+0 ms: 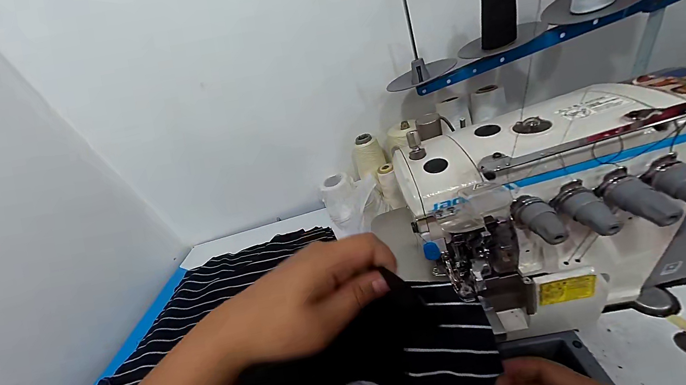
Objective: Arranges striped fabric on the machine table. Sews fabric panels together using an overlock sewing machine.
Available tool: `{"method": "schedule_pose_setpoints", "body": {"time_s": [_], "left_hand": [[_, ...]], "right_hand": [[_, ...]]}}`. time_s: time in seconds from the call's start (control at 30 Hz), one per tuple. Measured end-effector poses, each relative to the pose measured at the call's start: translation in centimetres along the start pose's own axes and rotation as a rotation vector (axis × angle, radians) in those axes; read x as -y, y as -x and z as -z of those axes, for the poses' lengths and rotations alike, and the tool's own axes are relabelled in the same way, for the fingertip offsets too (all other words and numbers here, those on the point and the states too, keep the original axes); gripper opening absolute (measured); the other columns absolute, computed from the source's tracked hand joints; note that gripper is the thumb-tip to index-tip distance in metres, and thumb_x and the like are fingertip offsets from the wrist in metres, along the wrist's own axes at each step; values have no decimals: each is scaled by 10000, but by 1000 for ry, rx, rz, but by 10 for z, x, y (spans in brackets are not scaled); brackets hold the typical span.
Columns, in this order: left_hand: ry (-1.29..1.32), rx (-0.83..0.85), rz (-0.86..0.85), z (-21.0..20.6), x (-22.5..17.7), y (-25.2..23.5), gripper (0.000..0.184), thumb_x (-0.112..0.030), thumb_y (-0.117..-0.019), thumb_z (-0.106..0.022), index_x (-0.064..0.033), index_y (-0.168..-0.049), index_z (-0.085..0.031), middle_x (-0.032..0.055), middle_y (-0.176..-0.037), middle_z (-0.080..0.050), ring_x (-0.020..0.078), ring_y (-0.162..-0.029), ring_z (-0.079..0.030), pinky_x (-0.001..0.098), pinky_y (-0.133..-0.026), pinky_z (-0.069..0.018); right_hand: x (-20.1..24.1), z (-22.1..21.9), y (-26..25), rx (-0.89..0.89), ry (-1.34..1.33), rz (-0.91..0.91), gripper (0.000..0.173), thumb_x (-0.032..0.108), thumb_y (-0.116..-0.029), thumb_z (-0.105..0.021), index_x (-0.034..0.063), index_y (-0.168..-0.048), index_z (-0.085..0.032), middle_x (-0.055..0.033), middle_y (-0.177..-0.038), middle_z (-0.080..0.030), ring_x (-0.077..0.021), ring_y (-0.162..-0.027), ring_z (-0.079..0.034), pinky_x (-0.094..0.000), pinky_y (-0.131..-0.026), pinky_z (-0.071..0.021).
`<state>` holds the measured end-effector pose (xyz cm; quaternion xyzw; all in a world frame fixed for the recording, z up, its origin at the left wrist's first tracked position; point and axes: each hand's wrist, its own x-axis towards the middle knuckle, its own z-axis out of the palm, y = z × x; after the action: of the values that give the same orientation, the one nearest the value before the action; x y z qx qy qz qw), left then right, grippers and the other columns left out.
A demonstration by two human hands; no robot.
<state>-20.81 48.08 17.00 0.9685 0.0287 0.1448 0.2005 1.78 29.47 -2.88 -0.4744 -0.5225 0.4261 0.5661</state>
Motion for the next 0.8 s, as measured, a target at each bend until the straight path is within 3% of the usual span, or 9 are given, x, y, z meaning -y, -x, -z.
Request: {"method": "schedule_pose_setpoints", "body": {"time_s": [0.1,0.13,0.17,0.23,0.3,0.33,0.43,0.6,0.8], "left_hand": [[174,130,-22,-26,-43,-10,347,-426,-1051,-529,-82,-1037,-565,-57,-775,-560,-62,-690,-528,94,-599,-443],[217,173,-40,-34,-48,-14,365,-411,-1026,-588,-49,-1004,-552,-7,-780,-547,-16,-696,-523,117,-593,-428],[225,195,-65,-43,-47,-17,322,-330,-1009,-636,-30,-932,-549,35,-770,-539,34,-702,-521,146,-592,-412],[179,192,-91,-60,-32,-22,122,-38,-855,-640,-10,-767,-560,107,-797,-602,142,-786,-580,234,-673,-456],[166,206,-41,-72,-13,-22,88,50,-813,-628,9,-737,-610,132,-936,-715,159,-926,-673,270,-811,-536],[164,200,-1,-76,-7,-21,87,60,-818,-618,9,-748,-628,117,-971,-740,123,-931,-688,250,-818,-544],[124,80,87,-87,1,-18,81,29,-794,-614,-17,-728,-610,66,-852,-725,26,-771,-636,170,-661,-479],[-45,-44,73,-96,9,-20,86,-4,-765,-645,-63,-710,-614,24,-824,-722,16,-762,-646,155,-662,-499],[-41,-56,114,-93,13,-25,125,-31,-759,-658,-82,-673,-583,-4,-830,-715,-27,-751,-613,126,-635,-466]], "right_hand": [[-5,-11,-13,116,-188,24,294,74,-935,-684,11,-1208,-597,50,-1049,-730,-45,-962,-707,-282,-897,-595],[-8,-14,-16,141,-232,63,263,39,-928,-671,56,-1183,-608,97,-1024,-731,-13,-937,-701,-257,-876,-596],[-12,-16,-19,156,-261,105,260,8,-921,-654,76,-1170,-627,121,-1020,-727,7,-930,-692,-243,-866,-590],[-18,-18,-23,156,-303,134,290,-49,-898,-628,83,-1156,-651,106,-1024,-732,-6,-930,-692,-257,-858,-591],[-18,-19,-24,151,-345,123,352,-62,-860,-622,83,-1178,-661,88,-1047,-742,-20,-951,-698,-262,-865,-591],[-17,-19,-25,153,-355,114,393,-71,-842,-596,76,-1203,-644,81,-1068,-739,-24,-969,-698,-262,-873,-591],[-18,-17,-28,175,-396,137,434,-88,-837,-548,60,-1242,-600,66,-1111,-740,-31,-1011,-701,-270,-908,-586],[-22,-19,-30,159,-415,151,354,-32,-853,-596,115,-1172,-637,112,-1026,-735,0,-939,-696,-232,-832,-587],[-25,-20,-32,156,-485,176,222,59,-950,-637,92,-1167,-668,73,-1026,-746,-30,-940,-706,-254,-854,-589]]}}
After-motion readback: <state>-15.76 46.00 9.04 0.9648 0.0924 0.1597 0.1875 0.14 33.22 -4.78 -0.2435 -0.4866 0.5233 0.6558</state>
